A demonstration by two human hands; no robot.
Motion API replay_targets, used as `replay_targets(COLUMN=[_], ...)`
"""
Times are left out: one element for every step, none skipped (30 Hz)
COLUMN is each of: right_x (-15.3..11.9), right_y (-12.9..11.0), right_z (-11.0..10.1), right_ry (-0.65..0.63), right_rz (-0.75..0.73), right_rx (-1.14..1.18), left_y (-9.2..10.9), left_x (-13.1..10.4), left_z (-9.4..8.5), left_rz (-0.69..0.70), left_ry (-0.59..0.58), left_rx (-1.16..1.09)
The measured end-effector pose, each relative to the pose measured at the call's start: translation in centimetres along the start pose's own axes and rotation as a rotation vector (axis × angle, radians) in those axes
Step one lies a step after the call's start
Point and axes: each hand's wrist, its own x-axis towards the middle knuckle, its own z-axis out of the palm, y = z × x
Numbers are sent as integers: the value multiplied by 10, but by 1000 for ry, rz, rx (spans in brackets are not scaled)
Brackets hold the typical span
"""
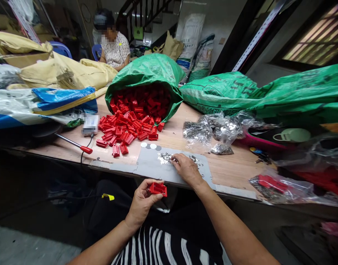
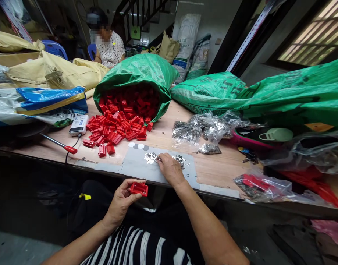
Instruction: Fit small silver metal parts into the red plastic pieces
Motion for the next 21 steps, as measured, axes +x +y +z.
replay_targets(right_x=[3,5,7,8,9,10,10,11,10,10,10,10,9,9,8,7,6,4,2,-1,-5], right_y=[-1,-2,-2,-2,-2,-1,0,1,2,3,5,6,8,10,11,12,12,12,10,8,5], right_z=[1,1,1,1,0,0,-1,-1,-2,-2,-2,-2,-2,-2,-3,-4,-5,-7,-8,-9,-10], right_ry=[-13,-29,-46,-60,-68,-71,-68,-60,-47,-29,-6,20,47,73,95,114,126,133,132,122,104], right_rz=[3,8,12,14,10,1,-9,-19,-26,-28,-27,-26,-27,-31,-36,-38,-32,-18,3,25,44], right_rx=[-22,-39,-51,-58,-58,-53,-43,-28,-3,31,72,117,161,198,227,252,276,302,334,374,426], left_y=[0,0,0,0,1,1,0,0,0,-1,-2,-2,-3,-3,-4,-4,-4,-3,-2,-1,0], left_x=[0,0,0,0,0,0,0,0,0,1,1,2,2,3,4,4,5,6,6,7,8], left_z=[0,-1,-1,-1,-1,-2,-2,-2,-2,-2,-2,-1,-1,-1,-1,0,0,0,0,0,0], left_rz=[-3,-5,-6,-6,-6,-5,-3,-2,-4,-7,-13,-19,-25,-30,-35,-40,-46,-52,-56,-58,-59], left_ry=[4,8,11,15,17,18,19,19,20,24,29,38,46,55,63,70,74,79,83,88,93], left_rx=[5,9,11,11,10,9,6,1,-8,-24,-44,-66,-86,-104,-117,-128,-140,-154,-169,-181,-191])
